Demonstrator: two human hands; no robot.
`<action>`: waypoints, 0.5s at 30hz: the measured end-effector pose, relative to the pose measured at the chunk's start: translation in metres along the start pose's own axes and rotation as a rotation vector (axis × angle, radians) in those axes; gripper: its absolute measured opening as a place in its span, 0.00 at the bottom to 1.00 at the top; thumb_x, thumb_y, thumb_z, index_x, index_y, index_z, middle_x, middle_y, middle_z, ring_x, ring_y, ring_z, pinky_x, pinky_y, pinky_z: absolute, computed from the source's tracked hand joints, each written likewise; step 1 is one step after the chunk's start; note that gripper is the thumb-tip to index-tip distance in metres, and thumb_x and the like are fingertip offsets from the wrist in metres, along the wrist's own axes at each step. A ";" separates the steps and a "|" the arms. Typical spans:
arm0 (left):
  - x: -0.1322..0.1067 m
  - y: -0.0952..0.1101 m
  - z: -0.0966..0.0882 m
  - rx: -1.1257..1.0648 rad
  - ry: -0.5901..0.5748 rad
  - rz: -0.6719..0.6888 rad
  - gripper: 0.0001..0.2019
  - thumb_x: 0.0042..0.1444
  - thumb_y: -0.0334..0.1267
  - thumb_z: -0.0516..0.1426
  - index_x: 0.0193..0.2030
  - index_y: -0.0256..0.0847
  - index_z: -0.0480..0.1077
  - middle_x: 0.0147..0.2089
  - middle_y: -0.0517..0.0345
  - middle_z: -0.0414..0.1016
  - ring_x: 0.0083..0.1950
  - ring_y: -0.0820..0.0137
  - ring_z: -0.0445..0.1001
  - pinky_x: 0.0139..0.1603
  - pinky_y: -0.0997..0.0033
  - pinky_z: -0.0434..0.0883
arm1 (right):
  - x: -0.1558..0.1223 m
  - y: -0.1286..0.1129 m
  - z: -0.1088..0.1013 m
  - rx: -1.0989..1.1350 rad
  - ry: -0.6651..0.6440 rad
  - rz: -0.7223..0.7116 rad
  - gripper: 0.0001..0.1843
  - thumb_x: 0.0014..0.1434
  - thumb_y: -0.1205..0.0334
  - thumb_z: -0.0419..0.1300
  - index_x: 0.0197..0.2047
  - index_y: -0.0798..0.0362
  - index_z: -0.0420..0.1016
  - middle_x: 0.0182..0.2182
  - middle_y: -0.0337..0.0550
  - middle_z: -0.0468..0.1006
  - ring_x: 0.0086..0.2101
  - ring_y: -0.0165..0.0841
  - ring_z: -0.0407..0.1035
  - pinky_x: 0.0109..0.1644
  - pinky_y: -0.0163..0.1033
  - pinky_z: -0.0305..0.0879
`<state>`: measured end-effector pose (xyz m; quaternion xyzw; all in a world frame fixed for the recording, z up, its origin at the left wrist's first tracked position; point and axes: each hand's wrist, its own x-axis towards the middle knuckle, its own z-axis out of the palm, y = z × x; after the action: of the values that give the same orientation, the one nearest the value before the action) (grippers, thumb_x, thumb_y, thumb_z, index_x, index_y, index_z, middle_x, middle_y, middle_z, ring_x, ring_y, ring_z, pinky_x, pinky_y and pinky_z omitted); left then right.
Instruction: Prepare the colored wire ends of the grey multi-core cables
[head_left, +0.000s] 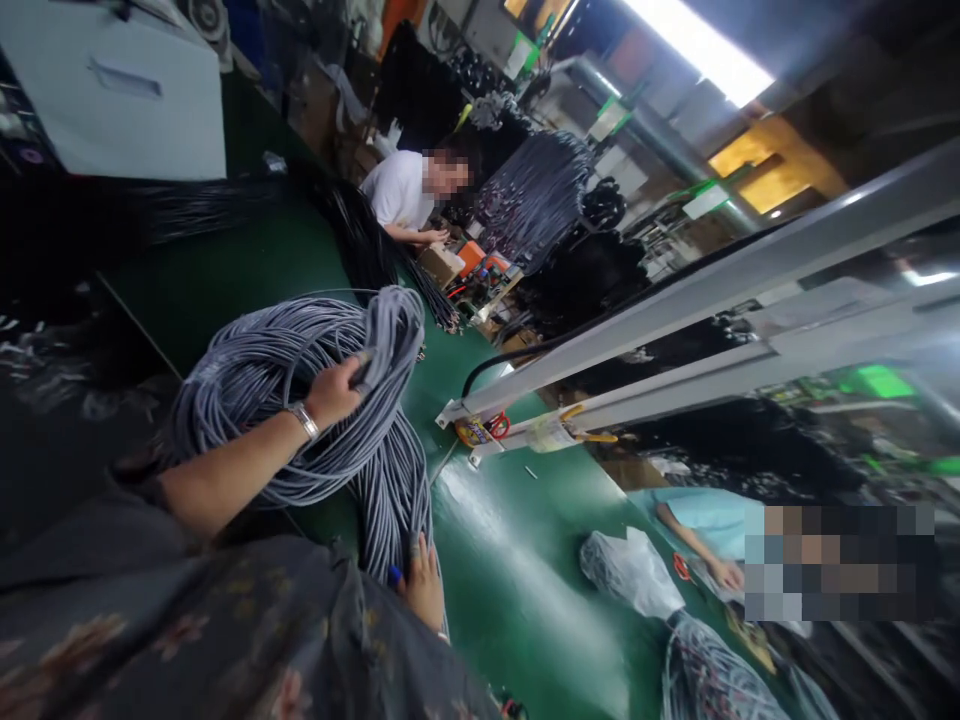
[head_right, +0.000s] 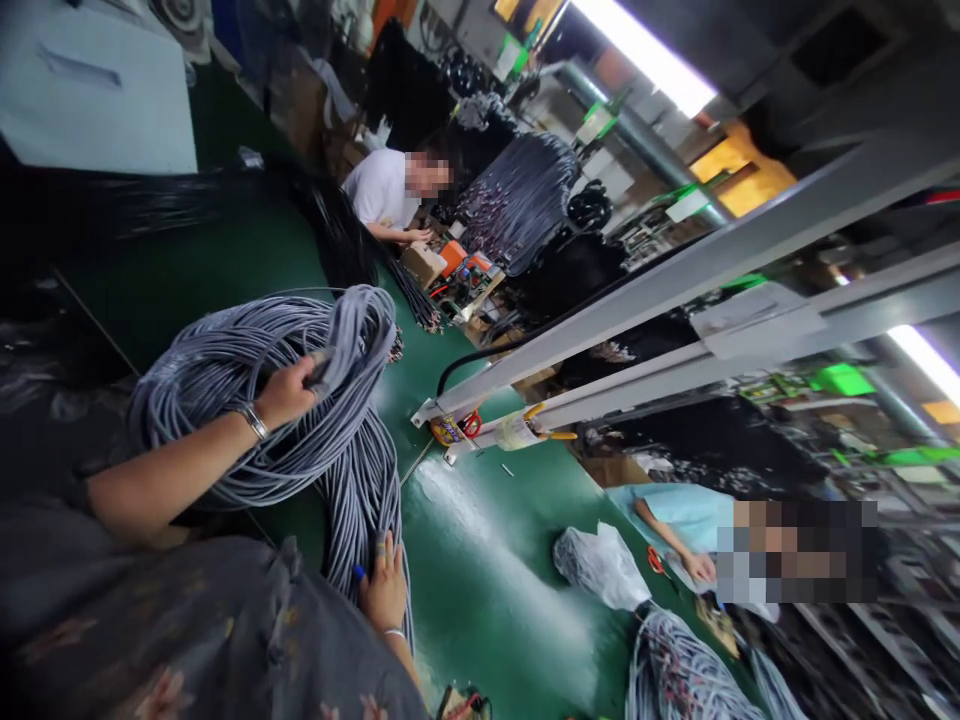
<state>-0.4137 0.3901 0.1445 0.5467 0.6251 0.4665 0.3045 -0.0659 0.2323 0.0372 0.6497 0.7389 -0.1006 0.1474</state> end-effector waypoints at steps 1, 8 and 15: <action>-0.017 0.010 0.012 0.001 -0.021 0.040 0.25 0.53 0.33 0.57 0.60 0.38 0.71 0.50 0.53 0.81 0.51 0.61 0.79 0.56 0.65 0.72 | 0.001 0.002 0.000 -0.016 -0.004 -0.006 0.36 0.58 0.69 0.51 0.70 0.59 0.59 0.69 0.47 0.57 0.67 0.49 0.52 0.70 0.50 0.54; -0.121 0.035 0.078 -0.060 -0.324 0.495 0.24 0.54 0.33 0.55 0.59 0.45 0.72 0.51 0.54 0.81 0.51 0.63 0.80 0.52 0.68 0.74 | -0.002 0.013 -0.011 -0.070 -0.042 -0.128 0.31 0.62 0.67 0.50 0.67 0.67 0.63 0.67 0.57 0.63 0.67 0.49 0.55 0.68 0.47 0.56; -0.153 0.021 0.107 0.052 -0.583 0.586 0.31 0.49 0.31 0.56 0.63 0.48 0.69 0.52 0.56 0.80 0.51 0.62 0.79 0.52 0.68 0.74 | -0.004 0.004 -0.016 -0.044 -0.169 -0.099 0.19 0.58 0.70 0.57 0.50 0.58 0.80 0.50 0.58 0.80 0.54 0.51 0.72 0.62 0.50 0.64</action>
<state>-0.2764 0.2681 0.1031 0.8184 0.3422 0.3431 0.3090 -0.0633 0.2342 0.0536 0.5982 0.7571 -0.1459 0.2182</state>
